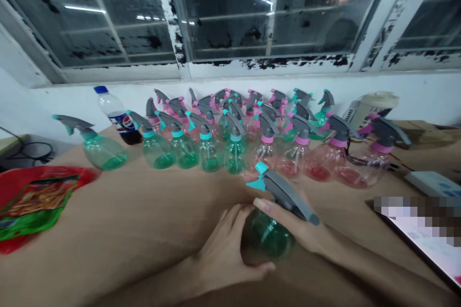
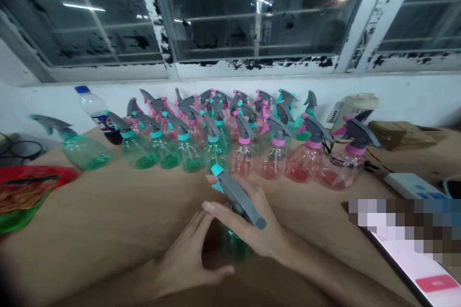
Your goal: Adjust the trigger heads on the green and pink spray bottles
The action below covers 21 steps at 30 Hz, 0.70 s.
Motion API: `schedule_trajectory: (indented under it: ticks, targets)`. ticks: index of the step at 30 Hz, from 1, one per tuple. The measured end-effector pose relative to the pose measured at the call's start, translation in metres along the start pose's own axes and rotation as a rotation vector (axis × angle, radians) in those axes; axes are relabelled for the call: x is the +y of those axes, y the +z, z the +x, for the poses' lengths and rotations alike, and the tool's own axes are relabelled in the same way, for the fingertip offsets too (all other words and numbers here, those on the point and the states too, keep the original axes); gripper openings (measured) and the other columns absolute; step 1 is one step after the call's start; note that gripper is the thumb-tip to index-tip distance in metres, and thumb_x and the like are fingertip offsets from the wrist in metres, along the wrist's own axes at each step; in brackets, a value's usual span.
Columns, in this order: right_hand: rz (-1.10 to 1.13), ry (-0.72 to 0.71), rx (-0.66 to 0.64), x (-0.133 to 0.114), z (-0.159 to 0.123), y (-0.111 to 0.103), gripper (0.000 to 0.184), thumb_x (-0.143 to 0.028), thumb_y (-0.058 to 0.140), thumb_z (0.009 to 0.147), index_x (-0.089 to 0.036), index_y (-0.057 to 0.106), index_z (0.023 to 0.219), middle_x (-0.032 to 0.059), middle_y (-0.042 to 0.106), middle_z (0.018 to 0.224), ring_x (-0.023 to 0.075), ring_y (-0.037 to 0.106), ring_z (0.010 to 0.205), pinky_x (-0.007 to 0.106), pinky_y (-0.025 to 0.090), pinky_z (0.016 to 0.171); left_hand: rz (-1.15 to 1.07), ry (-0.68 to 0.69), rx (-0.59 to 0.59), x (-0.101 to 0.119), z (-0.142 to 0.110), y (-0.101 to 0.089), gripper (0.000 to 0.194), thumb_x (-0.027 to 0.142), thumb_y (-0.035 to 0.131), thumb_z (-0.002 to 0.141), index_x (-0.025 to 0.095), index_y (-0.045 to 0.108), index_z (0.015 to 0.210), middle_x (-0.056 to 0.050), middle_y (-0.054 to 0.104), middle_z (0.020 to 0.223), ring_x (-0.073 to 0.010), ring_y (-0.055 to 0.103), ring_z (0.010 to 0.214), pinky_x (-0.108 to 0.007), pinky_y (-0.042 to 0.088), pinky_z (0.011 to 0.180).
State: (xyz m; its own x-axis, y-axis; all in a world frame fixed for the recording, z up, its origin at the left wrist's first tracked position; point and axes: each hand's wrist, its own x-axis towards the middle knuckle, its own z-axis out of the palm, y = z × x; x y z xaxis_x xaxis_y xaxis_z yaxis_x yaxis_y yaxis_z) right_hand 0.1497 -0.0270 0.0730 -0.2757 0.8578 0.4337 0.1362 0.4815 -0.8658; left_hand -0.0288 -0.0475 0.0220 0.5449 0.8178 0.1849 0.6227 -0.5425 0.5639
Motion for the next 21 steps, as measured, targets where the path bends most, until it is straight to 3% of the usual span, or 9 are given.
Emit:
schedule_trajectory:
  ticks: [2, 5, 8, 11, 13, 15, 18, 21]
  targets:
    - [-0.014, -0.011, 0.008, -0.002, -0.003, 0.008, 0.036, -0.038, 0.062, 0.081, -0.029, 0.059, 0.116, 0.0007, 0.067, 0.098, 0.0187, 0.064, 0.080, 0.035, 0.053, 0.075, -0.017, -0.042, -0.001, 0.008, -0.003, -0.005, 0.091, 0.048, 0.079, 0.061, 0.020, 0.032, 0.134, -0.014, 0.049, 0.129, -0.0351, 0.045, 0.119, -0.055, 0.037, 0.099]
    - [-0.018, -0.045, 0.026, -0.005, -0.005, 0.023, 0.039, -0.038, 0.064, 0.079, -0.030, 0.058, 0.117, 0.0010, 0.067, 0.098, 0.0203, 0.063, 0.086, 0.035, 0.053, 0.077, -0.004, -0.101, 0.018, 0.018, -0.007, -0.016, 0.082, 0.060, 0.073, 0.065, 0.018, 0.042, 0.128, -0.014, 0.053, 0.122, -0.0351, 0.050, 0.114, -0.055, 0.040, 0.096]
    - [-0.020, 0.007, -0.065, -0.009, -0.004, 0.035, 0.044, -0.035, 0.070, 0.074, -0.029, 0.058, 0.115, 0.0008, 0.067, 0.095, 0.0218, 0.064, 0.087, 0.037, 0.054, 0.078, 0.053, -0.128, 0.029, 0.022, -0.018, -0.027, 0.072, 0.062, 0.068, 0.068, 0.020, 0.048, 0.123, -0.012, 0.058, 0.115, -0.0350, 0.054, 0.107, -0.055, 0.043, 0.091]
    - [-0.057, 0.060, -0.185, -0.010, -0.004, 0.039, 0.083, -0.037, 0.081, 0.059, -0.031, 0.044, 0.132, 0.0048, 0.060, 0.122, 0.0279, 0.059, 0.106, 0.044, 0.052, 0.088, 0.135, -0.123, 0.076, 0.011, -0.040, -0.037, 0.077, 0.062, 0.070, 0.065, 0.025, 0.043, 0.127, -0.009, 0.060, 0.109, -0.0349, 0.056, 0.103, -0.053, 0.046, 0.087]
    - [-0.105, 0.076, -0.236, -0.008, -0.008, 0.037, 0.103, -0.040, 0.084, 0.055, -0.035, 0.028, 0.142, 0.0061, 0.042, 0.144, 0.0321, 0.042, 0.127, 0.052, 0.040, 0.101, 0.194, -0.157, 0.129, -0.006, -0.059, -0.045, 0.075, 0.062, 0.070, 0.064, 0.028, 0.043, 0.125, -0.008, 0.061, 0.105, -0.0337, 0.059, 0.097, -0.050, 0.049, 0.081]
    - [-0.145, 0.131, -0.258, -0.001, -0.016, 0.032, 0.097, -0.043, 0.079, 0.062, -0.037, 0.025, 0.143, 0.0049, 0.034, 0.149, 0.0318, 0.031, 0.135, 0.057, 0.028, 0.107, 0.231, -0.247, 0.179, -0.028, -0.076, -0.056, 0.072, 0.062, 0.066, 0.068, 0.031, 0.039, 0.127, -0.006, 0.062, 0.099, -0.0316, 0.061, 0.091, -0.046, 0.053, 0.072]
    - [-0.167, 0.248, -0.241, 0.017, -0.034, 0.019, 0.073, -0.044, 0.069, 0.075, -0.037, 0.033, 0.138, 0.0039, 0.041, 0.145, 0.0290, 0.035, 0.134, 0.057, 0.028, 0.107, 0.261, -0.327, 0.371, -0.063, -0.092, -0.085, 0.061, 0.059, 0.063, 0.073, 0.027, 0.042, 0.121, -0.008, 0.057, 0.112, -0.0307, 0.060, 0.097, -0.047, 0.050, 0.081]
    - [-0.229, 0.300, -0.178, 0.035, -0.053, 0.000, 0.057, -0.044, 0.063, 0.080, -0.034, 0.042, 0.132, 0.0048, 0.047, 0.140, 0.0278, 0.041, 0.130, 0.053, 0.033, 0.106, 0.313, -0.452, 0.413, -0.091, -0.094, -0.126, 0.058, 0.063, 0.063, 0.068, 0.020, 0.053, 0.106, -0.009, 0.054, 0.110, -0.0292, 0.059, 0.096, -0.041, 0.050, 0.081]
